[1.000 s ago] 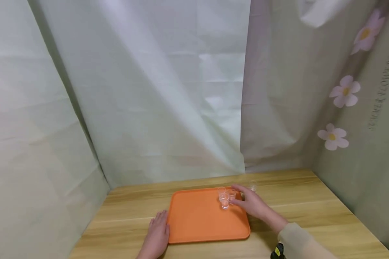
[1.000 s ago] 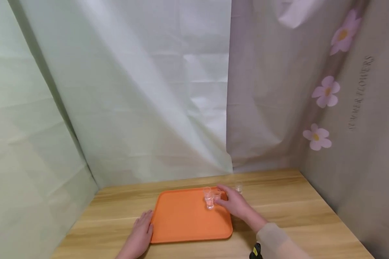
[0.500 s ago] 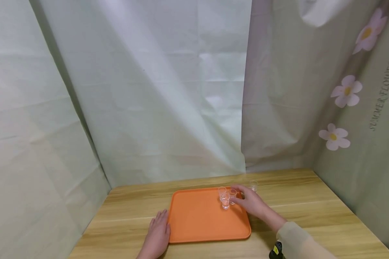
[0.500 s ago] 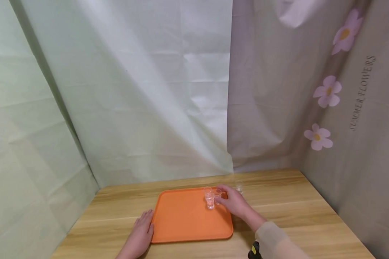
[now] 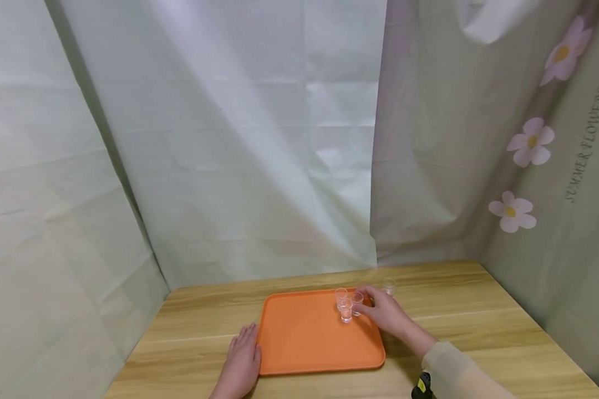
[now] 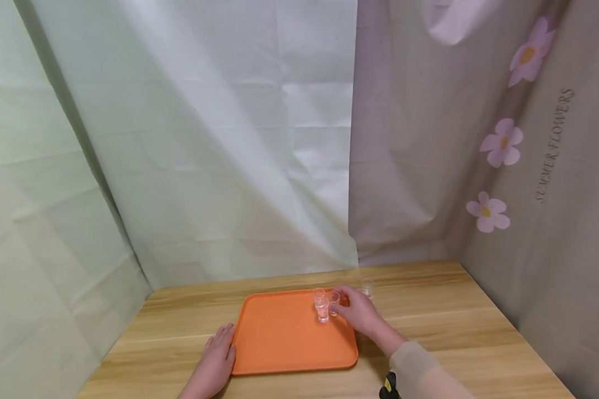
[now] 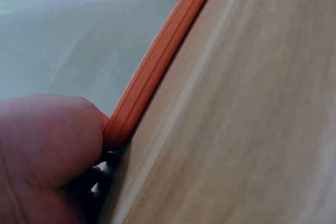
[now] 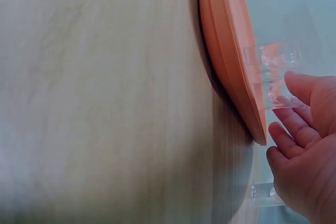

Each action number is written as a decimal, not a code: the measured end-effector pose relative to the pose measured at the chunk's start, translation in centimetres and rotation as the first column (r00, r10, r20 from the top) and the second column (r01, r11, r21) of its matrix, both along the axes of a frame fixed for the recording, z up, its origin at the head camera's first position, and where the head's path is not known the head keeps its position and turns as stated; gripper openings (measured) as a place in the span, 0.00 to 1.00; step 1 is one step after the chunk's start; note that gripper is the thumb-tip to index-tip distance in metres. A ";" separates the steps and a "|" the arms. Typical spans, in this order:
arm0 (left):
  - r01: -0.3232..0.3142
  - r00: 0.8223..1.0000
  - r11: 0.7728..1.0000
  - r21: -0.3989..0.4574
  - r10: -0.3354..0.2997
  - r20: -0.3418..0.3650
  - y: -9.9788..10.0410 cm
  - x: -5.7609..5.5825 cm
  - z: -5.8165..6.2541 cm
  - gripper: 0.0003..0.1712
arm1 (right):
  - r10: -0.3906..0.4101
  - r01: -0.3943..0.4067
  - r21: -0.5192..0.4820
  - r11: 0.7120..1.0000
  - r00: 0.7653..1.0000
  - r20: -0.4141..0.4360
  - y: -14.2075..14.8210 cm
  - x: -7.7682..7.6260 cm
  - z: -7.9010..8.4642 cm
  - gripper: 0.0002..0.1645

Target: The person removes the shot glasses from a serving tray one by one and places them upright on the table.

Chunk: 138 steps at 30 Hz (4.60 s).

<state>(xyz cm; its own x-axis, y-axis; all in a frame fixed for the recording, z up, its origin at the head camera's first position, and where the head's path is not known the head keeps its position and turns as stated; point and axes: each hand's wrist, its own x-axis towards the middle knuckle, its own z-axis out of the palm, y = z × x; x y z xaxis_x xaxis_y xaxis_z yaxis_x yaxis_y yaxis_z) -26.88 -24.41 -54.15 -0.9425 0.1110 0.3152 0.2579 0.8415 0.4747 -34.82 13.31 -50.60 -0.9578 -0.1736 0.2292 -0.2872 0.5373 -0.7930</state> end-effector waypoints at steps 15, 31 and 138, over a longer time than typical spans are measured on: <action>-0.013 0.999 1.000 -0.013 0.014 0.043 -0.1 0.1 0.3 0.28 | -0.002 0.002 -0.090 0.996 1.000 0.001 0.2 0.9 0.4 0.15; -0.013 0.997 1.000 -0.024 0.015 0.079 0.1 0.1 0.6 0.29 | -0.026 0.025 -0.045 0.999 0.999 -0.031 2.1 2.1 1.1 0.19; -0.003 1.000 1.000 0.022 0.003 0.006 -0.4 -0.7 -1.1 0.28 | -0.143 0.144 -0.027 0.989 0.989 0.022 10.6 -0.9 0.1 0.27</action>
